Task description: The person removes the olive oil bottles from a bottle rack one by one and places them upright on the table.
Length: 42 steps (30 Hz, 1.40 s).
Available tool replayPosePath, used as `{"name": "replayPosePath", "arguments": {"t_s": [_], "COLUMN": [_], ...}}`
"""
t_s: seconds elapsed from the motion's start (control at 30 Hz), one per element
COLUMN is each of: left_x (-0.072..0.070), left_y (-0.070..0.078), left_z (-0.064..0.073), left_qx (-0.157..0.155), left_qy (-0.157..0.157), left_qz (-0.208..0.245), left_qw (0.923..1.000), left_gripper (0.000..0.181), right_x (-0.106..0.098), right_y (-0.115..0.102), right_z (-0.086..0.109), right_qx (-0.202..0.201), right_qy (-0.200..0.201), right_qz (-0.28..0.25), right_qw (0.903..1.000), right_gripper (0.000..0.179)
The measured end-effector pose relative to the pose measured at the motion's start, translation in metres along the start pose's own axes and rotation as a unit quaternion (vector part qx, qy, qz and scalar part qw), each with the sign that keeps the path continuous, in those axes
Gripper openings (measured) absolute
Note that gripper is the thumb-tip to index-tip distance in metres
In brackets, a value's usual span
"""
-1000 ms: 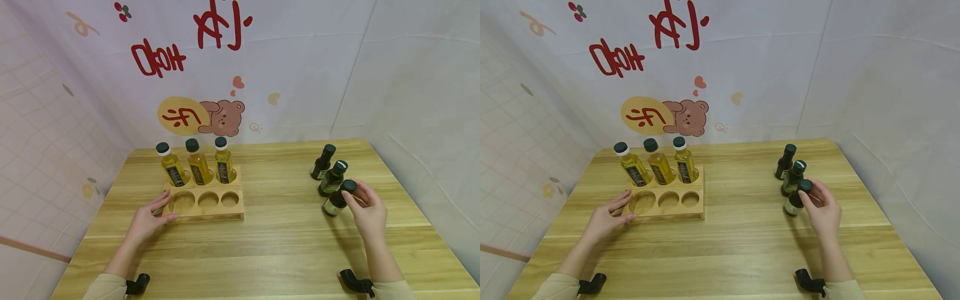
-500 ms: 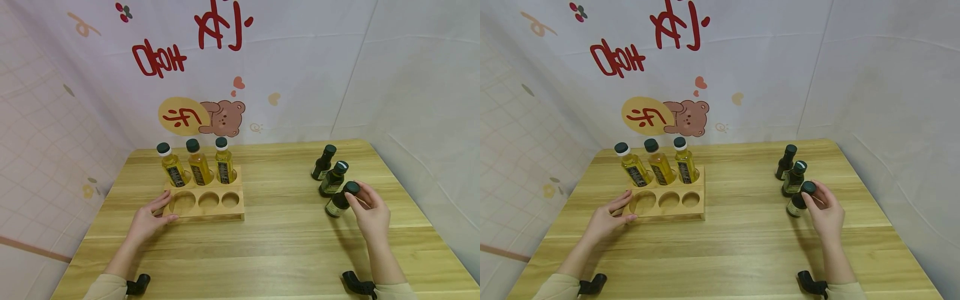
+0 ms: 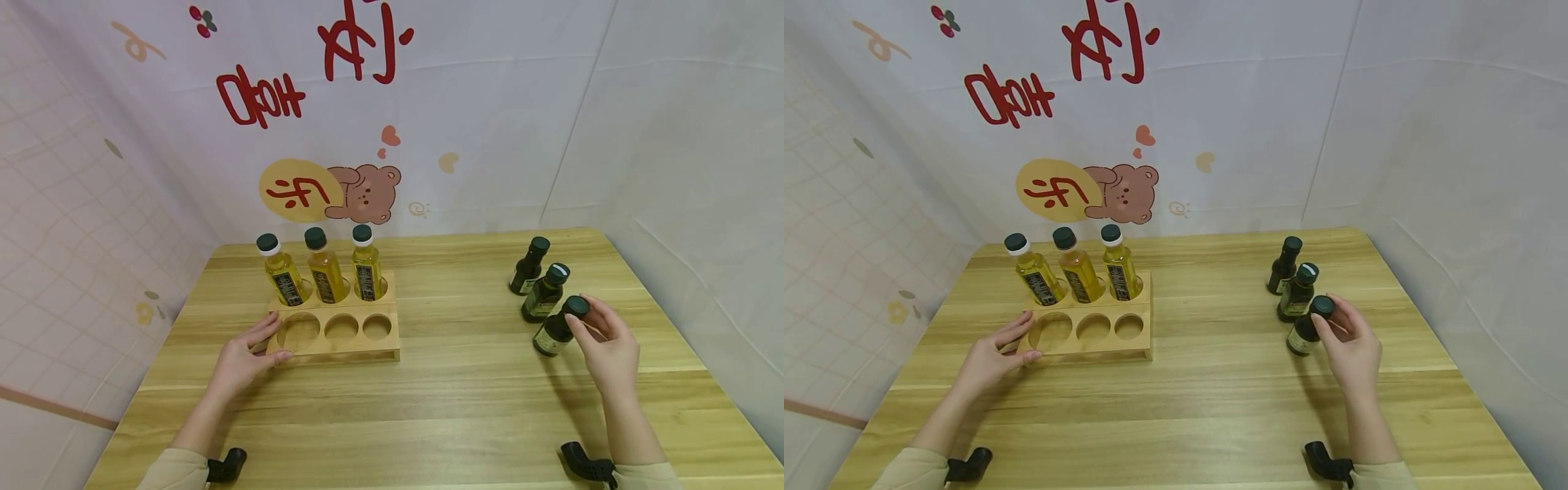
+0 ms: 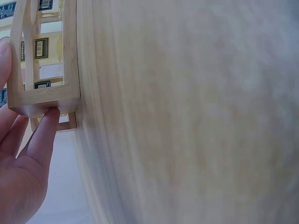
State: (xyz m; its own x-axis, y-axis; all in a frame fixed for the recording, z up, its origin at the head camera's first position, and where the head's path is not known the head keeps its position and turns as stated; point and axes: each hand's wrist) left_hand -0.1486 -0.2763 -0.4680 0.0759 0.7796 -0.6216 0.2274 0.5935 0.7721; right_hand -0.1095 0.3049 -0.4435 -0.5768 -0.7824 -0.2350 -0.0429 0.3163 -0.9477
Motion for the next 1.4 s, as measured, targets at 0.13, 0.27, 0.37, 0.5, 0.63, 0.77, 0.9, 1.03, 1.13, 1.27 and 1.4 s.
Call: {"name": "replayPosePath", "arguments": {"t_s": [0.13, 0.27, 0.37, 0.5, 0.63, 0.77, 0.9, 1.03, 1.13, 1.27, 1.4], "left_x": [0.000, 0.000, 0.000, 0.000, 0.000, 0.000, 0.000, 0.000, -0.001, 0.000, 0.000], "left_y": [0.000, 0.001, 0.000, 0.000, 0.000, 0.000, 0.000, 0.000, 0.000, 0.000, 0.000], "left_z": [0.000, 0.000, 0.000, 0.000, 0.000, 0.000, 0.000, 0.000, 0.000, 0.000, -0.001], "left_qx": [0.001, 0.002, 0.003, 0.005, 0.006, 0.002, -0.001, -0.001, -0.001, -0.001, -0.001], "left_qy": [0.000, 0.001, 0.001, 0.003, 0.005, 0.003, 0.001, 0.001, 0.001, 0.000, -0.002], "left_qz": [-0.001, 0.001, -0.001, -0.008, -0.008, -0.002, 0.001, -0.001, -0.002, -0.015, -0.023], "left_qw": [1.0000, 1.0000, 1.0000, 0.9999, 0.9999, 1.0000, 1.0000, 1.0000, 1.0000, 0.9999, 0.9997], "left_gripper": [0.076, 0.076, 0.076, 0.076, 0.076, 0.076, 0.076, 0.076, 0.075, 0.076, 0.078], "right_x": [-0.001, -0.001, -0.001, -0.002, -0.005, -0.008, -0.012, -0.013, -0.011, -0.006, 0.004], "right_y": [0.001, 0.002, 0.002, 0.001, 0.000, -0.005, -0.015, -0.029, -0.040, -0.053, -0.062], "right_z": [0.000, -0.001, -0.001, -0.001, -0.001, -0.004, -0.010, -0.016, -0.020, -0.024, -0.027], "right_qx": [0.002, -0.004, -0.008, -0.001, 0.010, -0.022, -0.071, -0.121, -0.169, -0.232, -0.281], "right_qy": [-0.002, -0.003, -0.005, -0.011, -0.021, -0.037, -0.056, -0.054, -0.048, -0.062, -0.085], "right_qz": [0.004, 0.007, 0.006, 0.006, 0.016, 0.028, 0.060, 0.103, 0.128, 0.155, 0.163], "right_qw": [1.0000, 1.0000, 0.9999, 0.9999, 0.9996, 0.9987, 0.9941, 0.9858, 0.9760, 0.9582, 0.9418], "right_gripper": [0.045, 0.045, 0.045, 0.045, 0.047, 0.049, 0.047, 0.044, 0.043, 0.047, 0.053]}}
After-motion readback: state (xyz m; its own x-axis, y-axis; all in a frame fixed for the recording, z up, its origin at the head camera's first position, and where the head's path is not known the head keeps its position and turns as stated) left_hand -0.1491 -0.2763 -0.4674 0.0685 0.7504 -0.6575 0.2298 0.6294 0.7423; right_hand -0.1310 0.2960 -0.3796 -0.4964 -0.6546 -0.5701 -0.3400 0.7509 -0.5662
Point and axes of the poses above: each hand's wrist, its own z-axis away from the middle knuckle, its own x-axis out of the palm, y = z × x, and after that the axes turned 5 degrees about x, right-handed
